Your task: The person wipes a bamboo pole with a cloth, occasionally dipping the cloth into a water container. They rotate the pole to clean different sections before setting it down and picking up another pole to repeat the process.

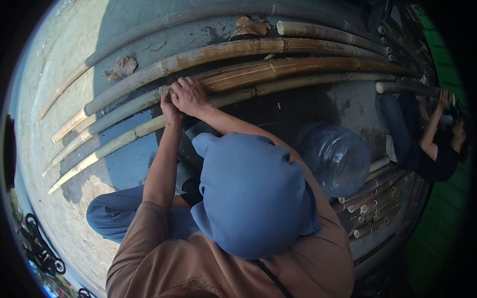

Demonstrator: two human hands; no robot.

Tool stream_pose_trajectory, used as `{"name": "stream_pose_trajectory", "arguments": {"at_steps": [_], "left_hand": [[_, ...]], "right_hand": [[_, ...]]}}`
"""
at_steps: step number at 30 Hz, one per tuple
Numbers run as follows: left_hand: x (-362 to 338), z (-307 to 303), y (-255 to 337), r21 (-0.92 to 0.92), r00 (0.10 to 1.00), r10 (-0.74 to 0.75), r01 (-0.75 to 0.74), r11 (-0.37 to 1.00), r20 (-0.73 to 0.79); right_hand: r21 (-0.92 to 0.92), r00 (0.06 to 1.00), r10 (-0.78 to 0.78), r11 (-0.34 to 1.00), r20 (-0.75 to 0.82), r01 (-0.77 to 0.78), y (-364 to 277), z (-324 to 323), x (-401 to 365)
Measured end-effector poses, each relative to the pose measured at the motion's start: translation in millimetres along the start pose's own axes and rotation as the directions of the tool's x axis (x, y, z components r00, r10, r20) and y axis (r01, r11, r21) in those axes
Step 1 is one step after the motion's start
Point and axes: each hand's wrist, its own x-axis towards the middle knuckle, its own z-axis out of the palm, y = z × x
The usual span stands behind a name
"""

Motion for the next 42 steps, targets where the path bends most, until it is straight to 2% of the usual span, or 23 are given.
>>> {"name": "stream_pose_trajectory", "arguments": {"at_steps": [1, 3, 5, 8, 10, 11, 13, 18, 19, 20, 21, 22, 24, 27, 30, 32, 33, 34, 36, 37, 38, 40, 42], "left_hand": [[-13, -11, 3, 0.252, 0.983, 0.074, -0.115, 0.961, 0.165], [-28, 34, 14, 0.094, 0.999, -0.034, 0.030, 0.995, 0.040], [-44, 57, 23, 0.006, 0.989, -0.140, 0.140, 0.990, -0.039], [-15, 27, 5, 0.077, 0.992, 0.010, -0.001, 0.997, -0.122], [-16, 27, 7, 0.147, 0.980, 0.011, 0.018, 0.989, -0.200], [-16, 32, 6, 0.184, 0.973, 0.010, 0.034, 0.982, -0.231], [-29, 54, 18, 0.085, 0.963, -0.119, 0.143, 0.986, -0.241], [-49, 68, 32, 0.000, 0.951, -0.260, 0.264, 0.965, -0.167], [-34, 39, 27, 0.006, 0.975, -0.177, 0.178, 0.984, 0.131], [-23, 7, 20, -0.024, 0.909, -0.081, 0.100, 0.995, 0.410], [-31, 15, 28, -0.023, 0.919, -0.148, 0.168, 0.985, 0.366], [-32, 29, 40, -0.088, 0.923, -0.361, 0.374, 0.923, 0.137], [-64, 84, 46, 0.038, 0.919, -0.336, 0.351, 0.936, -0.205], [-52, 55, 40, -0.027, 0.928, -0.321, 0.322, 0.946, -0.188], [-56, 52, 34, -0.078, 0.950, -0.266, 0.256, 0.964, -0.163], [-45, 48, 30, -0.094, 0.973, -0.193, 0.182, 0.979, -0.125], [-45, 56, 29, -0.091, 0.978, -0.159, 0.148, 0.985, -0.134], [-40, 58, 28, -0.093, 0.980, -0.186, 0.179, 0.979, -0.074], [-37, 55, 27, -0.095, 0.968, -0.248, 0.250, 0.963, 0.033], [-69, 89, 28, -0.002, 0.975, -0.157, 0.159, 0.987, 0.156], [-58, 71, 19, 0.043, 0.977, -0.048, 0.040, 0.998, 0.207], [-36, 54, 28, -0.046, 0.986, -0.166, 0.167, 0.985, 0.015], [-31, 51, 24, -0.076, 0.991, -0.129, 0.130, 0.989, 0.021]], "right_hand": [[0.010, 1.000, -0.006, 1.000, -0.002, 0.006, -5, -1, -8], [0.010, 0.998, -0.047, 0.999, -0.040, 0.047, -2, -2, 0], [-0.114, 0.995, 0.060, 0.991, -0.076, -0.068, 42, -35, -1], [-0.329, 0.926, 0.236, 0.885, -0.296, -0.330, 140, -100, -23], [-0.405, 0.896, 0.295, 0.813, -0.331, -0.418, 188, -146, -35], [-0.389, 0.901, 0.289, 0.827, -0.324, -0.405, 187, -148, -34], [-0.386, 0.907, 0.261, 0.839, -0.331, -0.383, 173, -135, -30], [-0.034, 0.988, 0.149, 0.988, -0.042, -0.150, 16, -16, -2], [0.042, 0.994, 0.097, 0.995, -0.046, -0.095, -8, 11, -3], [0.114, 0.991, -0.031, 0.992, -0.129, 0.046, -17, 29, -5], [0.114, 0.994, 0.005, 0.993, -0.105, 0.007, -15, 19, -7], [0.116, 0.995, 0.055, 0.992, -0.086, -0.045, -10, 6, -5], [-0.048, 0.971, 0.233, 0.971, -0.056, -0.236, 26, -31, -9], [-0.147, 0.896, 0.356, 0.903, -0.267, -0.403, 105, -101, -27], [-0.314, 0.816, 0.342, 0.798, -0.467, -0.514, 170, -147, -44], [-0.359, 0.835, 0.292, 0.800, -0.467, -0.481, 147, -131, -32], [-0.302, 0.859, 0.247, 0.863, -0.448, -0.405, 119, -106, -24], [-0.195, 0.894, 0.287, 0.910, -0.344, -0.367, 79, -80, -14], [-0.063, 0.969, 0.198, 0.976, -0.150, -0.209, 11, -19, -5], [0.040, 0.982, 0.095, 0.995, -0.164, -0.089, -8, 14, -5], [0.014, 0.985, 0.044, 0.999, -0.164, -0.042, -10, 22, -5], [-0.083, 0.981, 0.177, 0.979, -0.081, -0.184, 15, -6, -3], [-0.187, 0.916, 0.346, 0.904, -0.206, -0.383, 69, -47, -6]]}}
